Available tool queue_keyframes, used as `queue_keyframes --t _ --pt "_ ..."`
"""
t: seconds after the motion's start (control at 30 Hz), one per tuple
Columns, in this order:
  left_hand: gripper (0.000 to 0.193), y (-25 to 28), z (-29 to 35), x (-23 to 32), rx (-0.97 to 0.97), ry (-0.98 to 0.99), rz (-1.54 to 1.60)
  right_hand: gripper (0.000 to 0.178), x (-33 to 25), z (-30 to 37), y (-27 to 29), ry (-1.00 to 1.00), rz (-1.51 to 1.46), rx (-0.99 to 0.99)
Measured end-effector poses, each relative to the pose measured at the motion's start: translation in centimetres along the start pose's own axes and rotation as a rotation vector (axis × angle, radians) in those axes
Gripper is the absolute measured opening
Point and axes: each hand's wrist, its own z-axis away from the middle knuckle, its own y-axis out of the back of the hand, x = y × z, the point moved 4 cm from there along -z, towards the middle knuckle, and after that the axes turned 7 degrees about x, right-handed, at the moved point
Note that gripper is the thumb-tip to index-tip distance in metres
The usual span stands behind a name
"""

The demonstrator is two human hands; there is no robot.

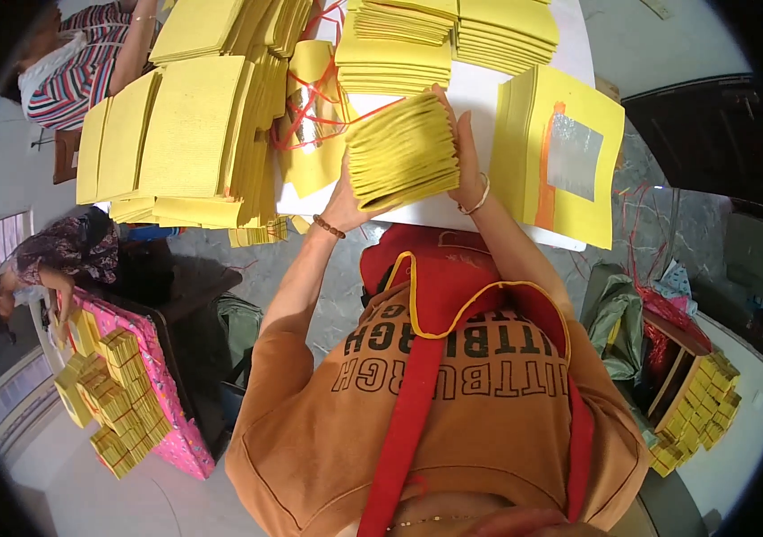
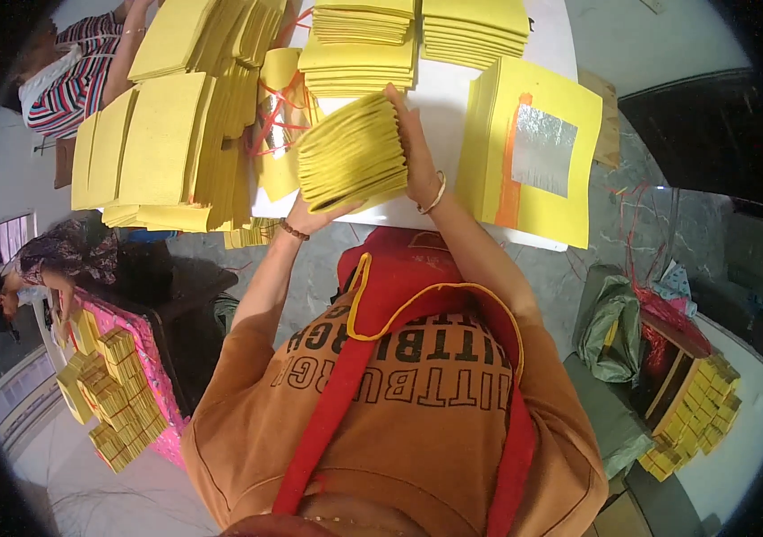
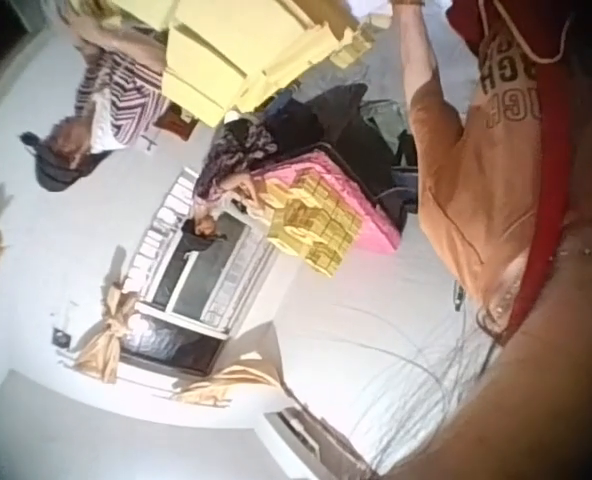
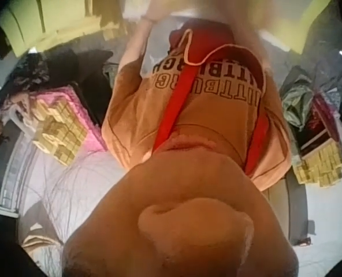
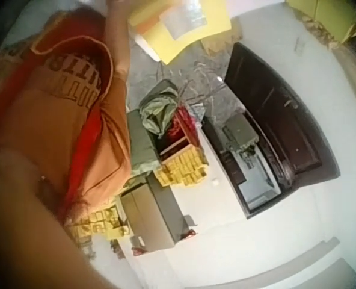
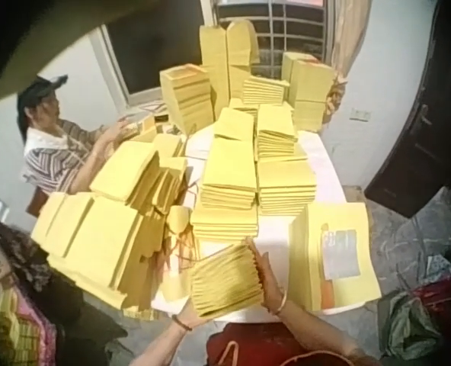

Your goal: Folding sheets of yellow joss paper with silver leaf inserts and stacking them into bundles.

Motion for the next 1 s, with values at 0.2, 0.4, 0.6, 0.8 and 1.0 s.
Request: queue_keyframes --t 0.2,0.4,0.6,0.8,1.0 --pt "0.064 0.2 -1.0 -0.7 0.151 -0.098 0.047 0.061 -0.4 0.8 -1.1 -0.103 -0.039 0.076" --pt "0.054 1.3 -2.5 -0.5 0.176 0.062 0.449 0.078 -0.9 1.3 0.2 -0.007 0.125 -0.011" --pt "0.059 1.8 -1.1 -4.0 0.211 0.120 0.636 0.138 -1.4 3.3 -1.1 0.213 0.778 -0.165" --pt "0.063 2.1 -0.5 1.7 0.095 0.287 1.092 0.125 -4.9 4.7 -3.2 0.277 0.877 -0.099" --pt "0.063 3.1 -2.2 9.0 0.068 0.290 1.257 0.093 -11.0 4.7 -4.3 0.251 0.623 0.124"
